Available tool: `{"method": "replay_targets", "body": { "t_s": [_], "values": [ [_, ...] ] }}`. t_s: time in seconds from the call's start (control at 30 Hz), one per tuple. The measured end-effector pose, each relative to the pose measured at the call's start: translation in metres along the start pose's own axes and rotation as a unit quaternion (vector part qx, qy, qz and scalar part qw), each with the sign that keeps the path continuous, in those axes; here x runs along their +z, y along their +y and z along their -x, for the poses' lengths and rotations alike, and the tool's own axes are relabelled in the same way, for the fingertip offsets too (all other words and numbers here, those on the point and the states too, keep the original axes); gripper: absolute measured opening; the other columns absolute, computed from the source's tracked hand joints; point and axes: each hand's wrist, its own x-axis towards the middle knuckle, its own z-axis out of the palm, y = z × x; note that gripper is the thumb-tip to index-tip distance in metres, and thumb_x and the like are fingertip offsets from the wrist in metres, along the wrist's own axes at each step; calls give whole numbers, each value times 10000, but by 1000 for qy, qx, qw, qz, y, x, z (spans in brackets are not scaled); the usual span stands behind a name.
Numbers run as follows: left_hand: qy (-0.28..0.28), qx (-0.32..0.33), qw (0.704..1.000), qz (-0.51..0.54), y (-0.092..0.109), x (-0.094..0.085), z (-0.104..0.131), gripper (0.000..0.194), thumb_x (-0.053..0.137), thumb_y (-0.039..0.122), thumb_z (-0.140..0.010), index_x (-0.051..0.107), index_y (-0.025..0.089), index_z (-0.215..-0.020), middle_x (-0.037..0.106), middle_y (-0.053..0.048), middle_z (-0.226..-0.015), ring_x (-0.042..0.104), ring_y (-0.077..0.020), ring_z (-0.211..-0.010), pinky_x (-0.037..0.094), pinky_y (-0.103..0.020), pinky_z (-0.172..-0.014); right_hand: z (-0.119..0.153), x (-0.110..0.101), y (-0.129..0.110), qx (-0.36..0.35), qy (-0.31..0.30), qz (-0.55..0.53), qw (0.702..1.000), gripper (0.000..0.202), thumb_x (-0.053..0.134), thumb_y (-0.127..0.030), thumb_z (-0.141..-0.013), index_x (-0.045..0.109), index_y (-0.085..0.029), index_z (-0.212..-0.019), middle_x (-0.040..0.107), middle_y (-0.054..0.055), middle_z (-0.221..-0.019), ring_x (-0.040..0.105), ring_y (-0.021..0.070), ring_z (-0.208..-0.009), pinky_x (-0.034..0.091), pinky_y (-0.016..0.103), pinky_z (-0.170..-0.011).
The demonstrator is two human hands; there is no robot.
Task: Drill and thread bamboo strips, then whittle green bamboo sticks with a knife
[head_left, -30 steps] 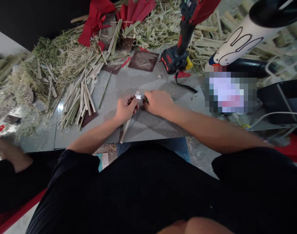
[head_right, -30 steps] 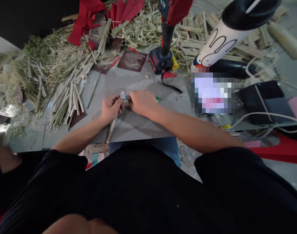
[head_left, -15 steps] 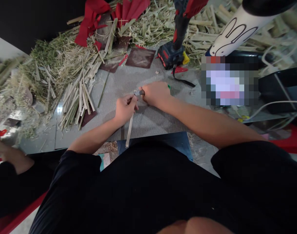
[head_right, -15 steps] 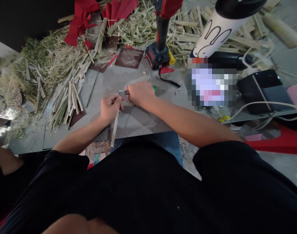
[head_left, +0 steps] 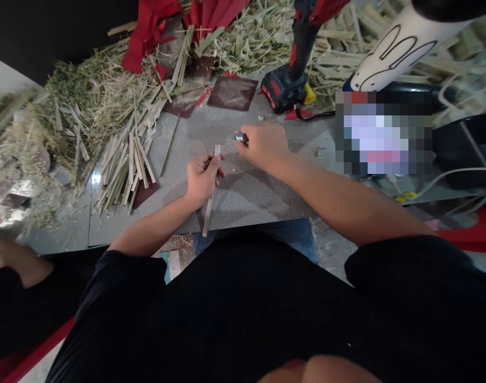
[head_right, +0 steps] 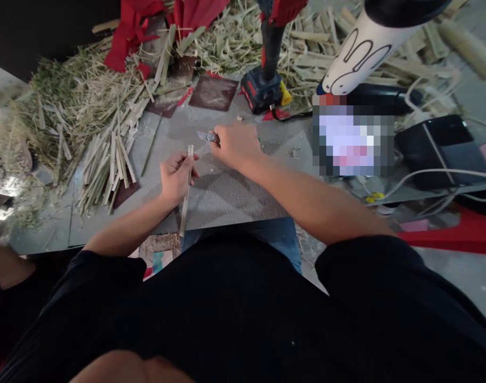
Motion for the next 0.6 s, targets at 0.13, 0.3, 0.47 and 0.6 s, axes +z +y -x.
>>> {"method": "replay_targets", "body": {
  "t_s": [0.13,0.3,0.47,0.6],
  "values": [
    [-10,3,1000,16,-12,-1,-4,261,774,407,-1075,772,171,-963,746,26,-620,543,-58,-389,421,-208,-433,12,-1,-3,-41,-44,0,998,412,535,-368,-1172,870,-156,-1284,866,211,-1156,784,358,-1040,412,399,-788],
    [-20,27,999,8,-16,0,3,379,781,538,-1055,778,162,-1009,826,-30,-712,595,-65,-429,469,-217,-469,16,-2,0,-71,-102,3,992,488,499,-431,-1159,868,-145,-1304,855,255,-1192,795,441,-1096,451,455,-839],
    [-36,39,998,-16,-8,0,8,449,778,621,-1031,793,173,-1006,773,-4,-660,541,-61,-423,428,-228,-455,13,-3,2,-49,-115,-16,992,432,536,-394,-1145,854,-165,-1324,848,248,-1225,783,449,-1164,486,475,-906],
    [-46,29,998,-5,-2,-1,11,520,831,698,-984,796,179,-979,724,12,-622,492,-59,-413,389,-242,-442,7,-5,8,-5,-97,-18,995,457,488,-368,-1172,816,-104,-1352,822,278,-1269,770,446,-1173,491,466,-919]
  ]
}}
